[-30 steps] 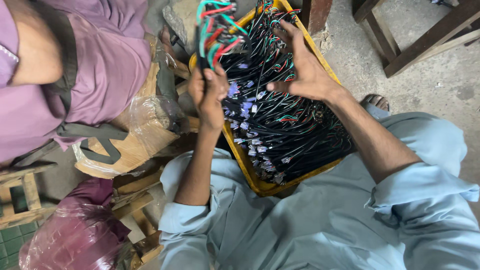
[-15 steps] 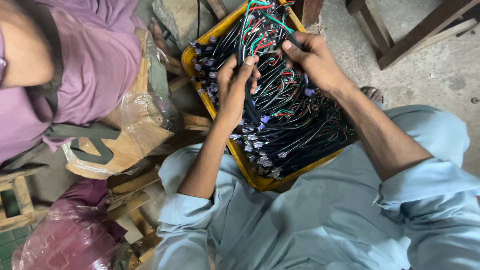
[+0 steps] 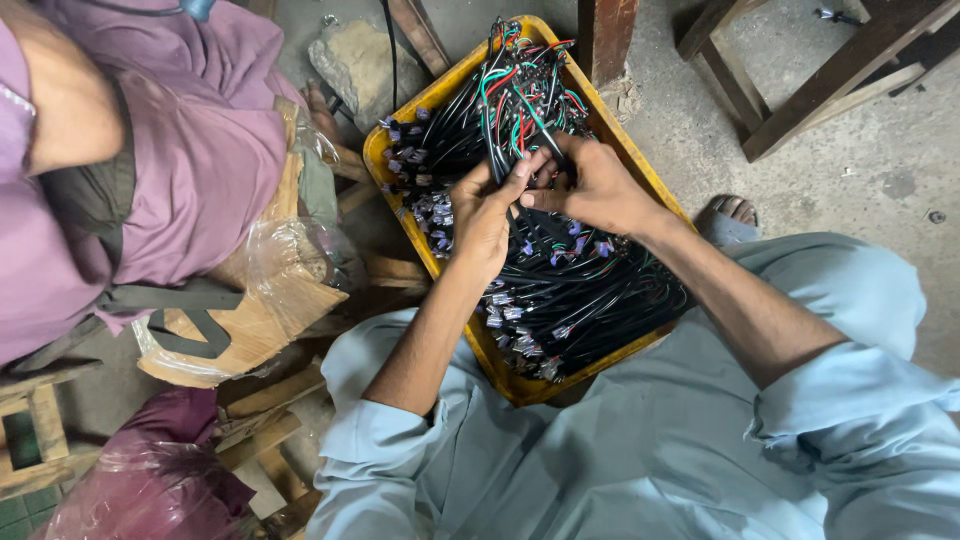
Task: The person sits on the floor beside a yellow tray filled with wire harnesses and gathers handfuls of the cables, aligning the connectors and arranging the bundled harnesses back into the tray. They repeatedly pull groups of harnesses together, straighten them, and set the gathered bundles down in the tray.
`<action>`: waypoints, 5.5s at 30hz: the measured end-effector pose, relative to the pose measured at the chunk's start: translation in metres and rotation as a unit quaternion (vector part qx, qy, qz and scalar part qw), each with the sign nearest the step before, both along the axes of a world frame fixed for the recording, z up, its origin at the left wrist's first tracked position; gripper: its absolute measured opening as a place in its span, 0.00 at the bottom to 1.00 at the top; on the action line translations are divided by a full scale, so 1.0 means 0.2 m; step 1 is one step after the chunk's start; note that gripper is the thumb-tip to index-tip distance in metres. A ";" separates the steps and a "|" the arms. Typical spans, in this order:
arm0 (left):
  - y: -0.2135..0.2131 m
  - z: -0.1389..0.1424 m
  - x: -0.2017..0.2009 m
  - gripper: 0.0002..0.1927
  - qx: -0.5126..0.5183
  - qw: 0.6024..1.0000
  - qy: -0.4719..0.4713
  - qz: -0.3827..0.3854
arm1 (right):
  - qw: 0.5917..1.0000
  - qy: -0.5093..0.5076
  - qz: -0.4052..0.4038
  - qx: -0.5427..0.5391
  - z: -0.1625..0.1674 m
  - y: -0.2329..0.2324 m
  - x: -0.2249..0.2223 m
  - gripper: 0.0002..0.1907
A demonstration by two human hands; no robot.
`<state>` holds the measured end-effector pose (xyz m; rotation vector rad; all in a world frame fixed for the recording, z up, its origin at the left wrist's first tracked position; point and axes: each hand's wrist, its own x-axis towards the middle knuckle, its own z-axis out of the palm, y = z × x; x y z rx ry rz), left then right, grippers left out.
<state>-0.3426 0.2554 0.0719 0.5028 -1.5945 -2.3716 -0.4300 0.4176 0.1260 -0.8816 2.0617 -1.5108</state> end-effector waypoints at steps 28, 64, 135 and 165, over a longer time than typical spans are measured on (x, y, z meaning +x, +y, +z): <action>-0.07 0.14 0.01 0.13 0.156 0.986 -0.059 -0.019 | 0.984 -0.169 -0.053 -0.016 -0.13 -0.01 -0.04 0.18; 0.00 0.06 -0.01 0.02 0.092 0.995 0.038 0.025 | 0.979 -0.191 -0.034 -0.055 -0.04 -0.04 0.07 0.15; -0.09 0.19 -0.02 0.17 -0.337 0.940 0.027 -0.048 | 0.879 -0.323 -0.268 -0.226 -0.16 0.25 -0.30 0.17; 0.35 -0.07 0.15 0.32 -0.649 0.650 -0.204 -0.338 | 0.950 -0.020 -0.270 -0.159 -0.09 0.24 -0.24 0.06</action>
